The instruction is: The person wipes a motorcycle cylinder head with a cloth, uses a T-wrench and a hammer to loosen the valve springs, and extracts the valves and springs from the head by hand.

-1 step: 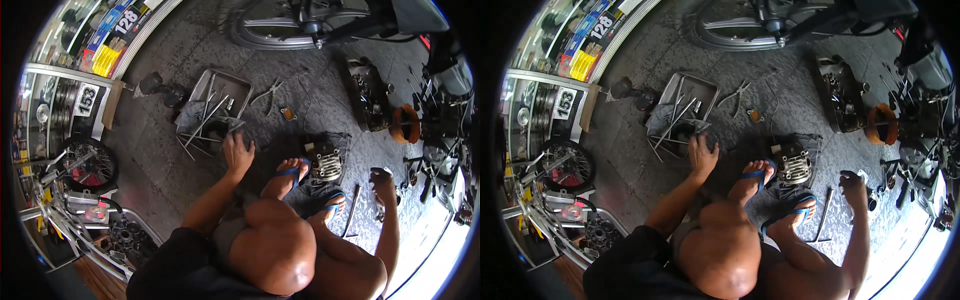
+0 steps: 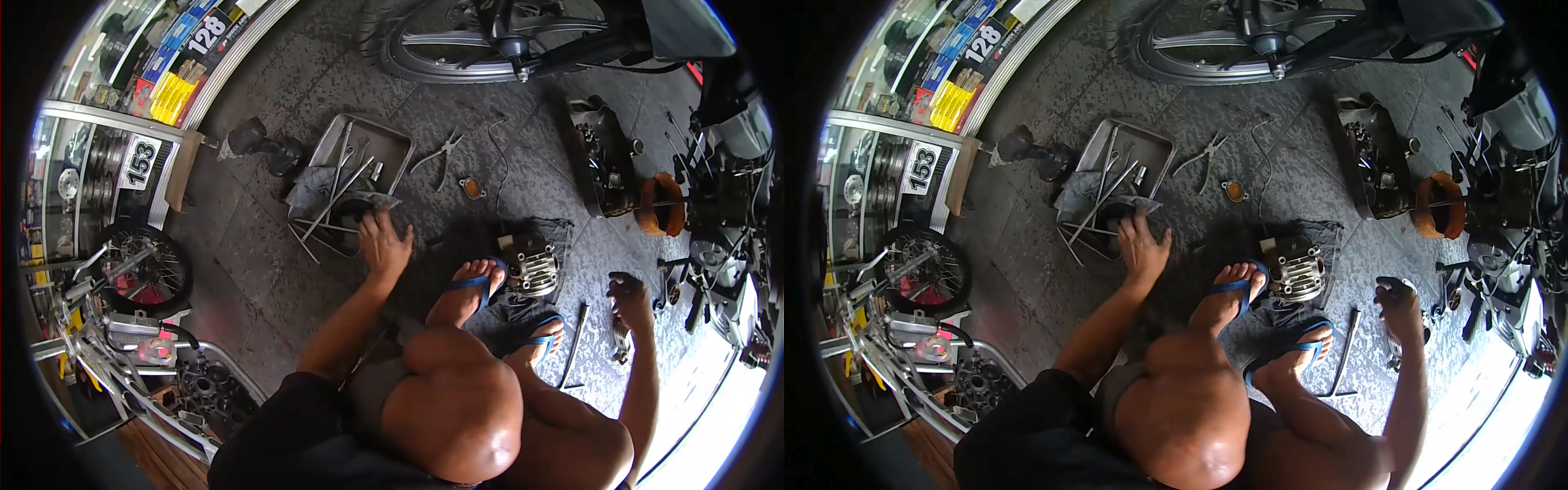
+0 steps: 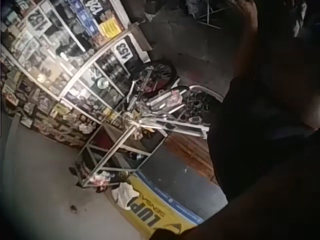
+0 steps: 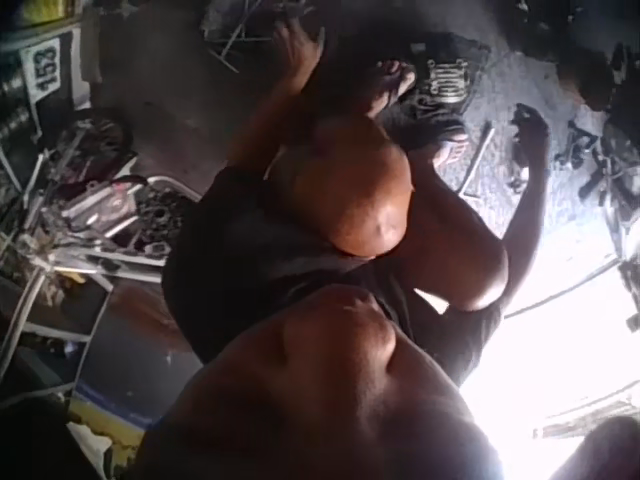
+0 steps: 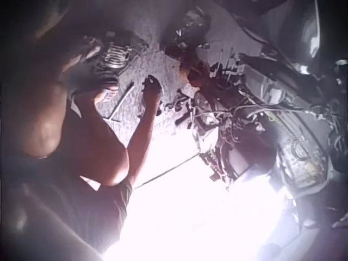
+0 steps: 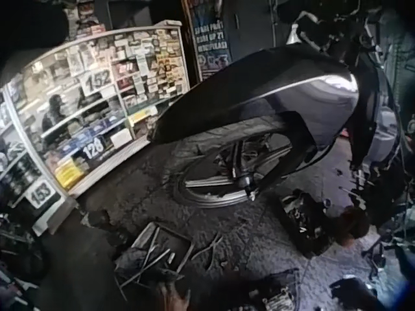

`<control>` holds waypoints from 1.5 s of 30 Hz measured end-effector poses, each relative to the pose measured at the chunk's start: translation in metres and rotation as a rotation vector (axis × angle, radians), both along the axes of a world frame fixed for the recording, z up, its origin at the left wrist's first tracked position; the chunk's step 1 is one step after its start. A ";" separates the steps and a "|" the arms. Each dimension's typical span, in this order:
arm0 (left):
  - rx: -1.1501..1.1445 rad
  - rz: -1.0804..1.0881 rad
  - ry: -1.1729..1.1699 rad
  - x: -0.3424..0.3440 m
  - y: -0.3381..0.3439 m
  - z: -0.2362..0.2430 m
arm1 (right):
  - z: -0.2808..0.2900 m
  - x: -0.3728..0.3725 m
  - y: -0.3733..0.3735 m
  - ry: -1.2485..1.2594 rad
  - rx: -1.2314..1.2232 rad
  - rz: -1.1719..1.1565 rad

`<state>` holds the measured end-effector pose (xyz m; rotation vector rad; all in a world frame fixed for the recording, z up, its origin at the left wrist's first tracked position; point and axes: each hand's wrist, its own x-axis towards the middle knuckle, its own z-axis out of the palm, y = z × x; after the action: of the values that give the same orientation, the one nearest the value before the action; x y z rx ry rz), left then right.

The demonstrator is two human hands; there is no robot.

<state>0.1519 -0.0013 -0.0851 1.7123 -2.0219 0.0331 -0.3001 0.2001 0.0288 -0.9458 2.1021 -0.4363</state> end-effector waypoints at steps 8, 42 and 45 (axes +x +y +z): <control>0.107 -0.015 0.402 0.068 -0.080 0.006 | 0.069 0.113 -0.119 0.161 0.016 0.607; 1.096 0.141 1.610 -0.014 -0.022 0.046 | -0.033 0.327 -0.174 -0.252 -0.753 0.175; 1.161 0.080 1.833 -0.053 0.007 0.071 | -0.038 0.301 -0.176 -0.564 -0.489 -0.114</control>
<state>0.0985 0.0062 -0.0136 1.1304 -0.3812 -2.0651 0.0008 0.0239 -0.0089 -0.8377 1.5574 -1.1677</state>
